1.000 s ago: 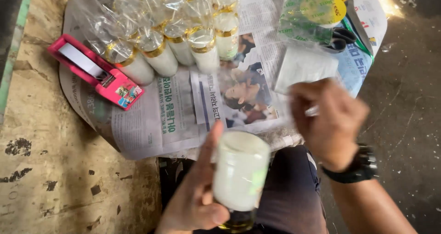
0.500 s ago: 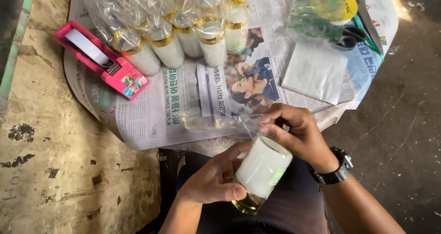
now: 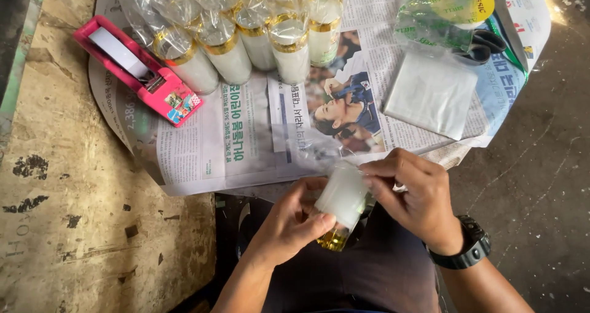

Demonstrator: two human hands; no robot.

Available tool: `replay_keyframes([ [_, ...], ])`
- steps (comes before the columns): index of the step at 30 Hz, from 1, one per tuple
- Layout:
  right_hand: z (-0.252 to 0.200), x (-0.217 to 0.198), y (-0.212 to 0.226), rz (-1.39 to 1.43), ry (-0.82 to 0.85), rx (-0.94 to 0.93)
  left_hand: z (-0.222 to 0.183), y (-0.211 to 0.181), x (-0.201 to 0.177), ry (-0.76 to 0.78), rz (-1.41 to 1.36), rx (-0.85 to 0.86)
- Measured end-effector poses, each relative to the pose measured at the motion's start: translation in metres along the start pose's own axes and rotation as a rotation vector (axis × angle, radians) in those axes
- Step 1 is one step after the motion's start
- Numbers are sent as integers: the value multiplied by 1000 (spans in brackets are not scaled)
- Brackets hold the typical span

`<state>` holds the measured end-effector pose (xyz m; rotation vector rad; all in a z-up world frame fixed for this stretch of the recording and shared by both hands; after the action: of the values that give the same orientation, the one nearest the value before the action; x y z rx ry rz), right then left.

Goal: Wrapping small jars in plastic sleeves and securing them with tape from a dispenser.

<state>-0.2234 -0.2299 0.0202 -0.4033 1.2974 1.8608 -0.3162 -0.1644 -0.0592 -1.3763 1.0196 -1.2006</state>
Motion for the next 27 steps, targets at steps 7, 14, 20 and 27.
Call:
replay_keyframes([
  [7,6,16,-16,144,-83,94,9,1,-19,-229,-183,-155],
  [14,17,-4,-62,417,-168,438,53,-33,-37,-97,467,-352],
  [20,31,-21,-84,288,-118,408,89,-29,-56,-129,458,-266],
  [27,63,-101,-11,255,-178,92,78,-164,-27,-127,226,180],
])
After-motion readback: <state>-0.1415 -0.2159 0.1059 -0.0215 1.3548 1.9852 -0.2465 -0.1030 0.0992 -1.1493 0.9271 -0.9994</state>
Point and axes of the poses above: each hand's wrist, its own z-axis towards the middle knuckle, its own x-axis out of the palm, y = z × x, the point moved 10 cm from there along z, towards the middle knuckle, and after that the axes turned 10 degrees about y, right-handed, at the moved point
